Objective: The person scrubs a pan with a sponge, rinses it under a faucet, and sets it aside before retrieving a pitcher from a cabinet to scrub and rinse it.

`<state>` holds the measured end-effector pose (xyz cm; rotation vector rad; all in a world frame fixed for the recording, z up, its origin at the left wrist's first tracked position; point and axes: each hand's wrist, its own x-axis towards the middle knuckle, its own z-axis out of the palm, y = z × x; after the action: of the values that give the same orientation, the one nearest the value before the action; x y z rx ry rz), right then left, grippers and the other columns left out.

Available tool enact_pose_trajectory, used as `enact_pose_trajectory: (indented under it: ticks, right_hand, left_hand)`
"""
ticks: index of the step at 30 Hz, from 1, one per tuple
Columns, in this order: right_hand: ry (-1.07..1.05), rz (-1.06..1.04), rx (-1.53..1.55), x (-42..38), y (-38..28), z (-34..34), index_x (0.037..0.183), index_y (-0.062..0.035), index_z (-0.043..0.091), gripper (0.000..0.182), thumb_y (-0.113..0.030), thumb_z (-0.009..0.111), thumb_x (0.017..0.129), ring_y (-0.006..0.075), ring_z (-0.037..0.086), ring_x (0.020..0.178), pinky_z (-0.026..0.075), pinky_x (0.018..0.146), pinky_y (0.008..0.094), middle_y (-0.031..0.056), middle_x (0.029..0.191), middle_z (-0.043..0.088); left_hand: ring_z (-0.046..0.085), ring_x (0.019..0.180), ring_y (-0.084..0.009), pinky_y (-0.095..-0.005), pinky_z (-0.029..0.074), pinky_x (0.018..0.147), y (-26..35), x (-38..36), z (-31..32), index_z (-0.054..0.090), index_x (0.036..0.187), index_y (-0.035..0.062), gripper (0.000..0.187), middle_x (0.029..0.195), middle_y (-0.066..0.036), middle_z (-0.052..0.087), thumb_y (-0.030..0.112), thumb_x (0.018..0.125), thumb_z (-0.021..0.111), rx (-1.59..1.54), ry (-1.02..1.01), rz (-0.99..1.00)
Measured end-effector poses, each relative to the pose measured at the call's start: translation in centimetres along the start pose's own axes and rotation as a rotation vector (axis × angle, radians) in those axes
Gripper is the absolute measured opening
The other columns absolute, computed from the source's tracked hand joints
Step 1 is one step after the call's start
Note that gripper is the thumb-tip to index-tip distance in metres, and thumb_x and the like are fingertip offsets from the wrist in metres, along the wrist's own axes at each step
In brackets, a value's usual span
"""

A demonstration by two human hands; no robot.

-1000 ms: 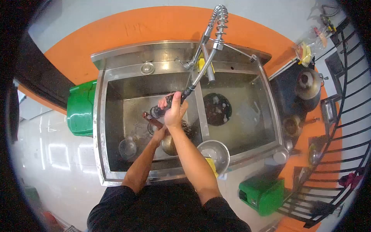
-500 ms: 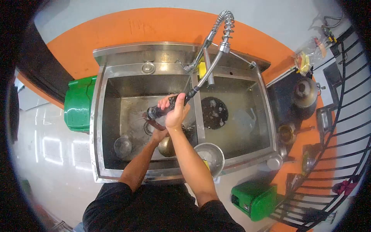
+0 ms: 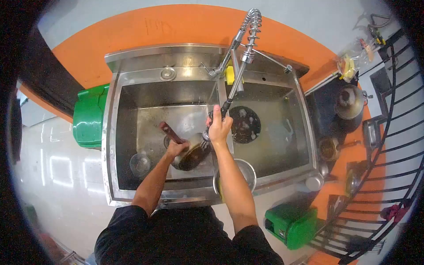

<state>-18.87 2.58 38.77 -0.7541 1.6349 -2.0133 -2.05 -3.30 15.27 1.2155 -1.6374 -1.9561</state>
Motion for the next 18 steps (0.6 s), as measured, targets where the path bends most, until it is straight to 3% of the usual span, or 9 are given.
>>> enact_pose_trajectory:
  ticks: [3, 5, 8, 9, 11, 14, 15, 17, 18]
  right_hand:
    - [0.035, 0.074, 0.113, -0.7, -0.1, 0.4, 0.060, -0.0058, 0.048, 0.056, -0.047, 0.053, 0.098, 0.0146, 0.049, 0.044, 0.039, 0.044, 0.0294, 0.0053, 0.051, 0.051]
    - [-0.027, 0.223, 0.324, -2.1, -0.5, 1.5, 0.061, -0.0064, 0.046, 0.056, -0.048, 0.055, 0.097, 0.0166, 0.049, 0.044, 0.040, 0.044, 0.0306, 0.0067, 0.052, 0.049]
    - [-0.077, 0.256, 0.363, -3.2, -0.5, 2.5, 0.060, -0.0064, 0.043, 0.057, -0.049, 0.056, 0.095, 0.0185, 0.047, 0.043, 0.041, 0.045, 0.0319, 0.0080, 0.052, 0.047]
    - [-0.070, 0.232, 0.332, -3.2, -0.9, 2.7, 0.057, -0.0069, 0.042, 0.059, -0.050, 0.057, 0.095, 0.0185, 0.046, 0.043, 0.040, 0.045, 0.0323, 0.0080, 0.051, 0.047]
    - [-0.047, 0.183, 0.238, -2.7, -0.6, 2.2, 0.058, -0.0063, 0.043, 0.058, -0.049, 0.056, 0.095, 0.0183, 0.048, 0.044, 0.040, 0.045, 0.0319, 0.0080, 0.052, 0.048]
    - [0.018, -0.005, 0.050, -1.4, 0.0, 0.6, 0.061, -0.0046, 0.045, 0.056, -0.045, 0.053, 0.098, 0.0178, 0.051, 0.046, 0.041, 0.046, 0.0304, 0.0076, 0.053, 0.050]
    - [0.040, -0.060, 0.027, -1.1, 0.4, 0.1, 0.061, -0.0044, 0.045, 0.055, -0.044, 0.052, 0.099, 0.0177, 0.051, 0.046, 0.041, 0.046, 0.0302, 0.0075, 0.053, 0.050]
    - [0.044, -0.098, 0.027, -0.8, 1.0, -0.6, 0.064, -0.0046, 0.045, 0.053, -0.043, 0.052, 0.099, 0.0175, 0.050, 0.046, 0.042, 0.046, 0.0306, 0.0071, 0.053, 0.050]
    - [0.030, -0.067, 0.062, -1.1, 0.6, -0.5, 0.065, -0.0048, 0.045, 0.052, -0.042, 0.051, 0.099, 0.0174, 0.050, 0.046, 0.042, 0.046, 0.0311, 0.0070, 0.053, 0.049]
  left_hand:
    - [0.064, 0.084, -0.0181, -0.0339, 0.050, 0.076, 1.5, -0.5, -0.8, 0.068, 0.102, 0.0022, 0.035, 0.090, -0.007, 0.070, 0.022, 0.074, 0.077, 0.109, -0.069, 0.028]
    - [0.065, 0.089, -0.0204, -0.0364, 0.050, 0.079, 2.3, -1.2, -0.8, 0.067, 0.106, 0.0040, 0.039, 0.095, -0.009, 0.070, 0.026, 0.075, 0.078, 0.474, -0.074, 0.132]
    - [0.065, 0.091, -0.0253, -0.0379, 0.050, 0.081, -8.5, 4.3, -1.4, 0.065, 0.110, 0.0038, 0.047, 0.098, -0.012, 0.070, 0.032, 0.075, 0.079, 0.377, -0.113, 0.265]
    - [0.065, 0.091, -0.0253, -0.0379, 0.050, 0.081, -7.5, 3.2, -1.2, 0.065, 0.110, 0.0038, 0.047, 0.098, -0.012, 0.070, 0.032, 0.075, 0.079, 0.378, -0.113, 0.261]
    - [0.065, 0.091, -0.0299, -0.0383, 0.050, 0.081, -4.2, 0.2, -0.5, 0.063, 0.109, 0.0024, 0.056, 0.098, -0.015, 0.069, 0.041, 0.072, 0.080, 0.172, -0.205, 0.235]
    - [0.064, 0.085, -0.0306, -0.0387, 0.050, 0.079, -10.4, 2.1, -0.8, 0.063, 0.106, 0.0008, 0.064, 0.092, -0.016, 0.069, 0.049, 0.070, 0.081, 0.268, -0.042, 0.130]
    - [0.064, 0.085, -0.0306, -0.0387, 0.050, 0.079, -9.0, 1.2, -0.9, 0.063, 0.106, 0.0008, 0.064, 0.092, -0.016, 0.069, 0.049, 0.070, 0.081, 0.267, -0.042, 0.128]
    - [0.065, 0.082, -0.0310, -0.0400, 0.051, 0.077, -4.2, -1.5, -1.3, 0.063, 0.103, -0.0006, 0.068, 0.087, -0.017, 0.068, 0.054, 0.067, 0.082, 0.422, 0.003, -0.108]
    - [0.065, 0.082, -0.0310, -0.0400, 0.051, 0.077, -4.0, -1.7, -1.2, 0.063, 0.103, -0.0006, 0.068, 0.087, -0.017, 0.068, 0.054, 0.067, 0.082, 0.419, 0.002, -0.105]
